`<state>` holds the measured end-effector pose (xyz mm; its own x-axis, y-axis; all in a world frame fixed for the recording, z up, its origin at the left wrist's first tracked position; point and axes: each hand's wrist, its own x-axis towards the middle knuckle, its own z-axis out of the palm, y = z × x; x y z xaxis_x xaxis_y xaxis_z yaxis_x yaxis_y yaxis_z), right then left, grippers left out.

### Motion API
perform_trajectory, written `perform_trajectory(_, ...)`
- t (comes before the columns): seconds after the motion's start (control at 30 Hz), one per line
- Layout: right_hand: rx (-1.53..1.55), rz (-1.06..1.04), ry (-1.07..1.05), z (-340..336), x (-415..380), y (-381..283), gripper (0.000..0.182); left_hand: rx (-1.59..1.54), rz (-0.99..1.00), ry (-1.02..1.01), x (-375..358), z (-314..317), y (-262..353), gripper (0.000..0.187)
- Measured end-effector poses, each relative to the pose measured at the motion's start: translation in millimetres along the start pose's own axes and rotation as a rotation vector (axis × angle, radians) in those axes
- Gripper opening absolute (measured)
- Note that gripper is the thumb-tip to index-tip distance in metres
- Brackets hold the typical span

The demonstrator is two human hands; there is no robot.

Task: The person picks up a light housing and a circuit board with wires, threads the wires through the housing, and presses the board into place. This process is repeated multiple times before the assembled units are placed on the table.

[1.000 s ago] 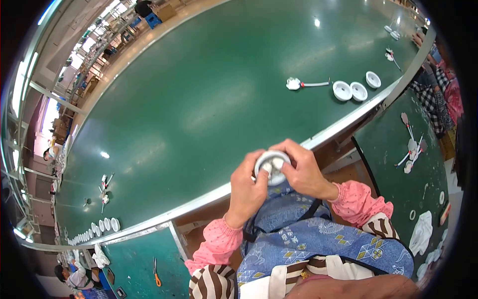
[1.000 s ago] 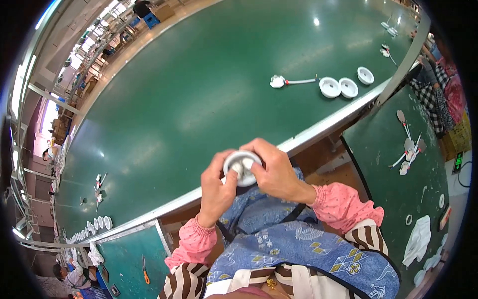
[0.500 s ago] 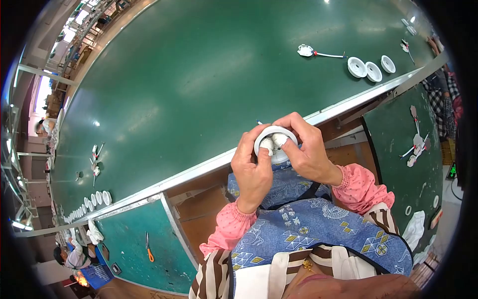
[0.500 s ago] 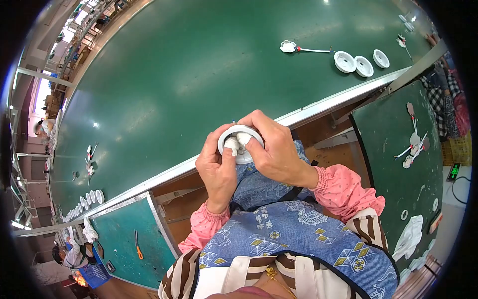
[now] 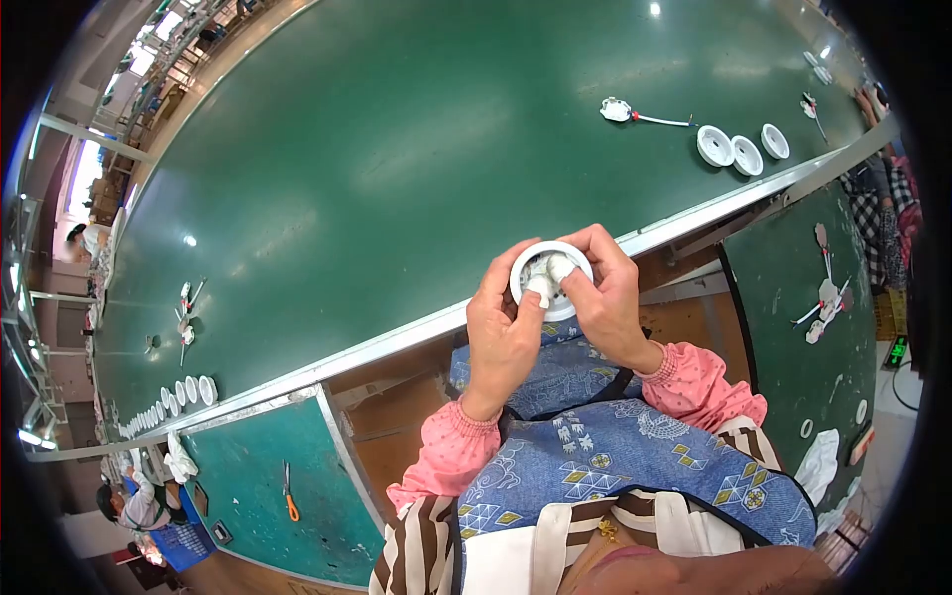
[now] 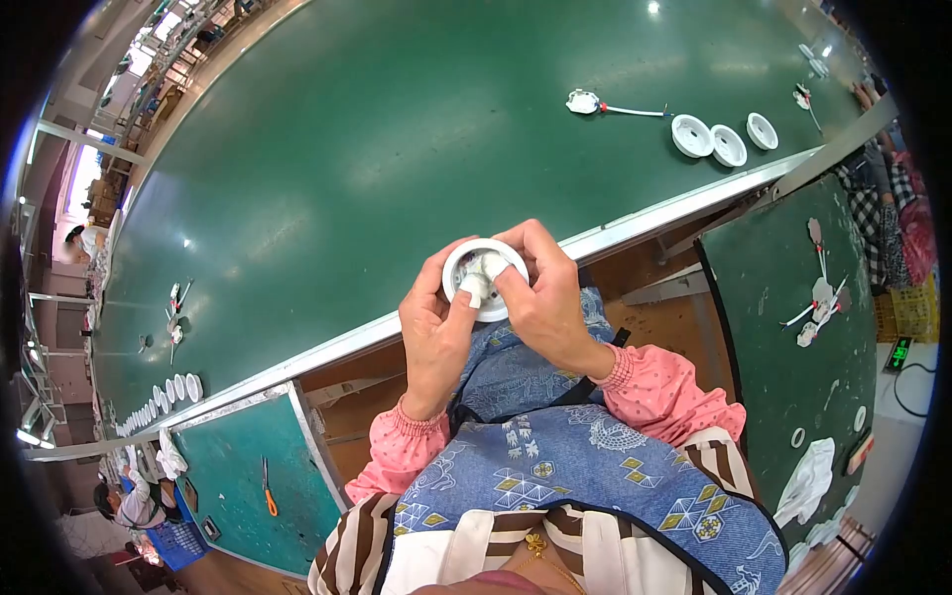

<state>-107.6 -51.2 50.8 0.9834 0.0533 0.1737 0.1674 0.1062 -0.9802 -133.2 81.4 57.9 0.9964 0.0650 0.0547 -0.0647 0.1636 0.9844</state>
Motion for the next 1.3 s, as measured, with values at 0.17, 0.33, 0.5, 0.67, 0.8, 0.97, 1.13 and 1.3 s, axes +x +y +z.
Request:
perform_trajectory(0.17, -0.023, 0.021, -0.044, -0.4, 0.7, -2.0, 0.014, -0.018, 0.008, 0.049, -4.4, -1.0, -7.7, 0.035)
perform_trajectory(0.33, -0.047, 0.000, -0.057, -1.1, -3.7, -5.5, 0.020, 0.042, 0.036, 0.022, -5.0, -4.3, -8.4, 0.037)
perform_trajectory(0.5, -0.221, -0.064, -0.121, -13.0, 26.9, -31.7, 0.032, 0.160, 0.011, -0.129, -14.4, -35.1, 15.0, 0.061)
perform_trajectory(0.67, -0.850, -0.776, -0.102, -12.5, 154.3, 29.6, 0.034, 0.609, 0.172, 0.220, -18.3, -126.7, 7.8, 0.036)
perform_trajectory(0.8, -1.381, -0.975, -0.192, -37.4, 269.0, 101.1, 0.044, 1.054, 0.347, 0.569, -20.8, -262.3, 23.0, 0.024)
perform_trajectory(0.97, -1.403, -0.726, -0.393, -31.8, 259.4, 109.9, 0.052, 1.565, -0.016, 1.019, -9.6, -521.8, 32.6, 0.025)
perform_trajectory(1.13, -1.283, -0.582, -0.442, -27.4, 232.4, 88.6, 0.049, 1.530, -0.370, 1.221, 20.6, -639.4, 44.7, 0.057)
perform_trajectory(1.3, -1.352, -0.655, -0.439, -16.8, 208.5, 64.6, 0.042, 1.394, -0.403, 1.265, 53.1, -693.7, 39.8, 0.069)
